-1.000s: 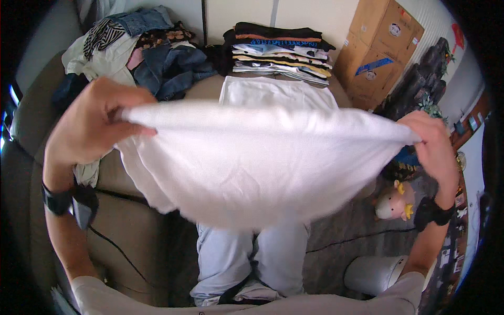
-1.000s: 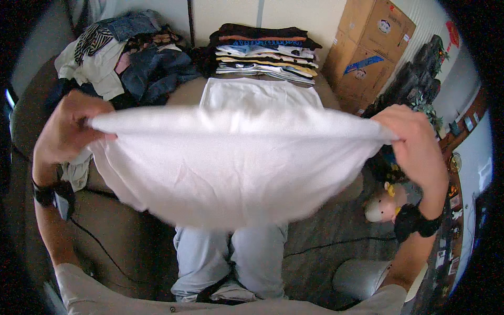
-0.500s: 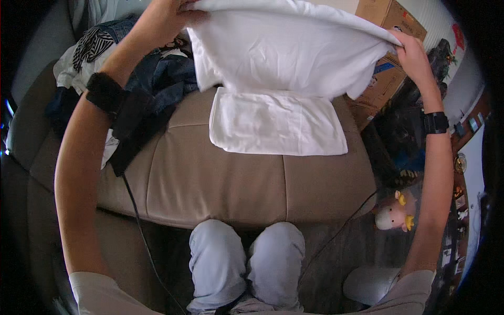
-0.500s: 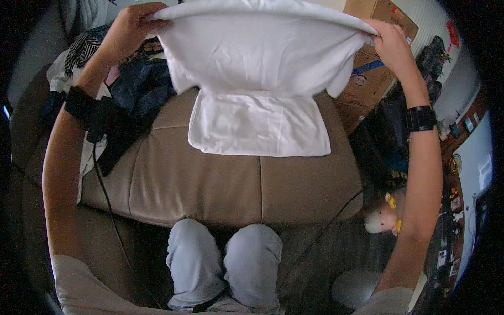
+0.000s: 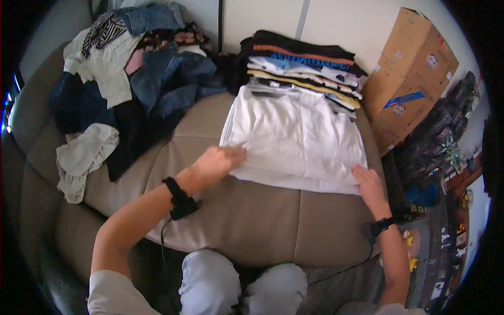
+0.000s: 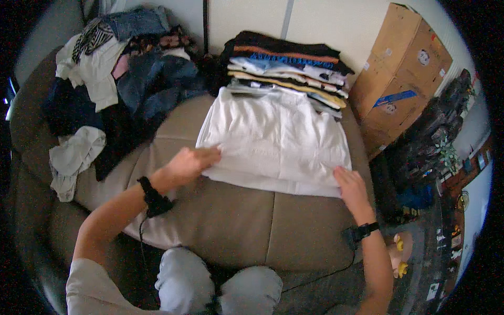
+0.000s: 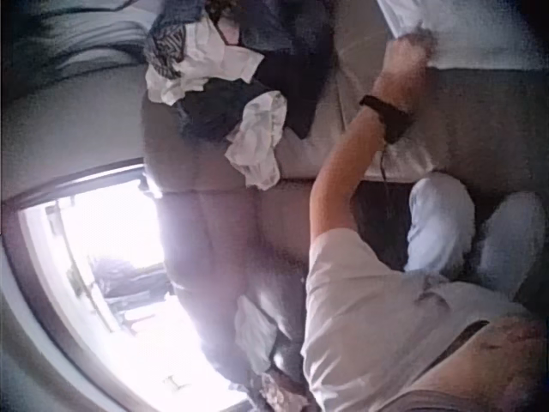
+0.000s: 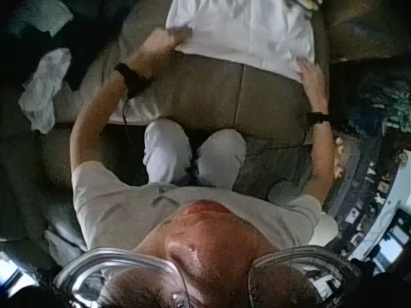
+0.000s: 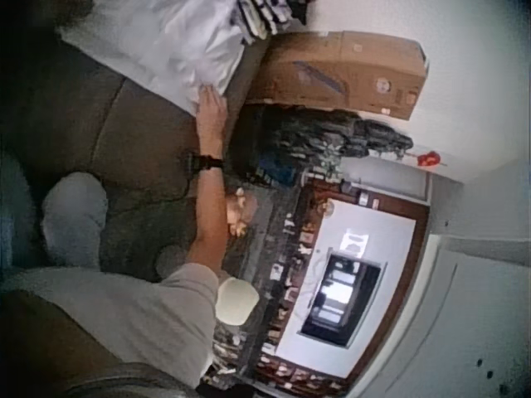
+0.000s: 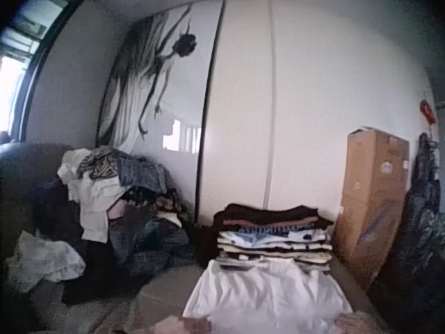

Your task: The person folds a white polo shirt, a white button-down shirt, a black cardigan, a pair of jeans, and black trousers, placing each item onto a stack of folded clothes on a couch.

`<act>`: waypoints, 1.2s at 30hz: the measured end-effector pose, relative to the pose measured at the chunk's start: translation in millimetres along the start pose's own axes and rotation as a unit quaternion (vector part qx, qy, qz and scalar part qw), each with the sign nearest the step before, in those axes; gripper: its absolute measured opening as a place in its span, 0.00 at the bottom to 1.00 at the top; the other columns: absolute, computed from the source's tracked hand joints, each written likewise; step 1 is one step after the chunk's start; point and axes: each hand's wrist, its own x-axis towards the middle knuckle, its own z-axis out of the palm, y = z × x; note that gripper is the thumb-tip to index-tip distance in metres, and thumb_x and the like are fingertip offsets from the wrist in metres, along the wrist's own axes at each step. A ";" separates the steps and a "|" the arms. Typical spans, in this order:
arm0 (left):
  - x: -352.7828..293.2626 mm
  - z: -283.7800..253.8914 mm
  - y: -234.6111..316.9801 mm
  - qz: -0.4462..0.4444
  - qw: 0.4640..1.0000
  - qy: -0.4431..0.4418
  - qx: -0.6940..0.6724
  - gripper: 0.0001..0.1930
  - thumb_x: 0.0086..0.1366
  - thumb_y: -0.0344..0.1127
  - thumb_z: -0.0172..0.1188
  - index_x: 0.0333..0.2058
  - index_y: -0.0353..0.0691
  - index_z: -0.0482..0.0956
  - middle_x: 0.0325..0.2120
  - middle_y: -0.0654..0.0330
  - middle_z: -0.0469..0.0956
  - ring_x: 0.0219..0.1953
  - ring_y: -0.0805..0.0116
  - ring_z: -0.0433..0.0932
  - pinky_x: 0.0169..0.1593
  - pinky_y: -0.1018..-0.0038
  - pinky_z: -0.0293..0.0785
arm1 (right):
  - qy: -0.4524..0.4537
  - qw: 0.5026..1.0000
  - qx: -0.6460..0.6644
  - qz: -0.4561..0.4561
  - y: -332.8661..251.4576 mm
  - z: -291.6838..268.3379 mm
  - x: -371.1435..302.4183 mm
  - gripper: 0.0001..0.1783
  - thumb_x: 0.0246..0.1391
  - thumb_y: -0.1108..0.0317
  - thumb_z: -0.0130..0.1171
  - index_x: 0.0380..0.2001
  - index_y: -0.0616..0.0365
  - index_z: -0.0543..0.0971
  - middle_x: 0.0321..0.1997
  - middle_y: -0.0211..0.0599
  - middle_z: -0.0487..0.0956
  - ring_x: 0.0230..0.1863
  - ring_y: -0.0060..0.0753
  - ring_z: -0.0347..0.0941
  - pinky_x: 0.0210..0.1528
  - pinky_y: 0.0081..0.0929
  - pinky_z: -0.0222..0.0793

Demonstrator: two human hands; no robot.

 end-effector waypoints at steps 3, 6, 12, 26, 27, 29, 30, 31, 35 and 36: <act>7.3 -30.2 -1.2 -0.059 0.998 -0.025 -0.013 0.18 0.57 0.25 0.55 0.47 0.36 0.78 0.49 0.54 0.79 0.48 0.55 0.80 0.50 0.67 0.79 | -0.026 0.998 0.005 0.063 3.8 -22.5 17.2 0.17 0.43 0.82 0.55 0.40 0.63 0.82 0.47 0.45 0.82 0.47 0.46 0.77 0.49 0.37 0.70; 13.0 -32.6 -8.4 0.013 0.997 0.067 -0.022 0.18 0.53 0.25 0.55 0.45 0.40 0.75 0.38 0.56 0.80 0.38 0.51 0.80 0.38 0.60 0.78 | 0.000 0.997 -0.022 0.071 -8.6 -33.6 31.9 0.19 0.45 0.85 0.52 0.42 0.63 0.81 0.46 0.46 0.82 0.49 0.46 0.77 0.52 0.36 0.69; -16.2 -24.8 7.6 -0.161 0.975 0.151 -0.018 0.15 0.55 0.23 0.56 0.43 0.33 0.78 0.39 0.50 0.81 0.38 0.51 0.80 0.43 0.64 0.77 | -0.093 0.987 0.037 0.129 -25.7 -32.3 -1.9 0.32 0.42 0.86 0.55 0.56 0.63 0.73 0.57 0.49 0.75 0.57 0.50 0.71 0.60 0.37 0.64; -29.2 -17.0 11.4 -0.458 0.656 0.112 -0.589 0.20 0.68 0.35 0.56 0.55 0.33 0.71 0.32 0.67 0.76 0.29 0.80 0.75 0.28 0.82 0.66 | -0.027 0.557 0.670 0.489 8.6 -35.7 -35.4 0.09 0.61 0.73 0.53 0.43 0.64 0.75 0.29 0.26 0.72 0.23 0.16 0.63 0.23 0.16 0.55; -31.7 -17.8 7.6 -0.456 0.652 0.075 -0.601 0.19 0.68 0.35 0.56 0.55 0.34 0.71 0.31 0.68 0.74 0.27 0.80 0.74 0.27 0.81 0.65 | -0.017 0.532 0.661 0.529 0.2 -31.5 -24.6 0.09 0.62 0.71 0.54 0.44 0.60 0.74 0.25 0.22 0.67 0.21 0.14 0.59 0.22 0.15 0.53; -27.0 -19.8 7.8 -0.451 0.632 0.042 -0.628 0.17 0.69 0.35 0.55 0.53 0.34 0.71 0.31 0.68 0.72 0.24 0.79 0.73 0.25 0.81 0.64 | -0.015 0.527 0.677 0.513 2.3 -43.6 -28.5 0.10 0.62 0.71 0.53 0.46 0.58 0.73 0.26 0.23 0.67 0.21 0.14 0.58 0.22 0.15 0.52; -23.6 -20.9 11.3 -0.454 0.620 0.045 -0.638 0.16 0.70 0.36 0.54 0.52 0.34 0.72 0.31 0.67 0.73 0.23 0.78 0.74 0.24 0.81 0.63 | -0.011 0.524 0.682 0.511 1.0 -46.6 -27.7 0.11 0.62 0.71 0.53 0.47 0.57 0.72 0.26 0.23 0.68 0.21 0.15 0.58 0.22 0.15 0.52; -15.9 -29.9 21.0 -0.449 0.640 0.045 -0.622 0.14 0.70 0.36 0.55 0.50 0.34 0.71 0.32 0.65 0.74 0.23 0.77 0.76 0.22 0.82 0.63 | -0.018 0.521 0.685 0.508 5.4 -45.1 -33.3 0.11 0.62 0.71 0.53 0.47 0.57 0.72 0.26 0.23 0.68 0.21 0.15 0.58 0.22 0.15 0.52; -21.7 -31.7 14.5 -0.443 0.640 0.065 -0.624 0.15 0.70 0.33 0.55 0.51 0.32 0.70 0.35 0.62 0.77 0.27 0.76 0.80 0.19 0.86 0.61 | -0.045 0.532 0.679 0.504 1.1 -35.0 -28.9 0.11 0.61 0.72 0.53 0.47 0.58 0.72 0.31 0.30 0.75 0.26 0.20 0.71 0.28 0.18 0.67; -22.6 -31.7 13.1 -0.445 0.639 0.066 -0.624 0.15 0.70 0.33 0.55 0.51 0.32 0.70 0.35 0.62 0.77 0.27 0.76 0.80 0.19 0.86 0.61 | -0.048 0.546 0.667 0.505 -1.4 -37.5 -25.1 0.10 0.61 0.73 0.53 0.45 0.59 0.72 0.33 0.33 0.77 0.29 0.23 0.75 0.32 0.21 0.73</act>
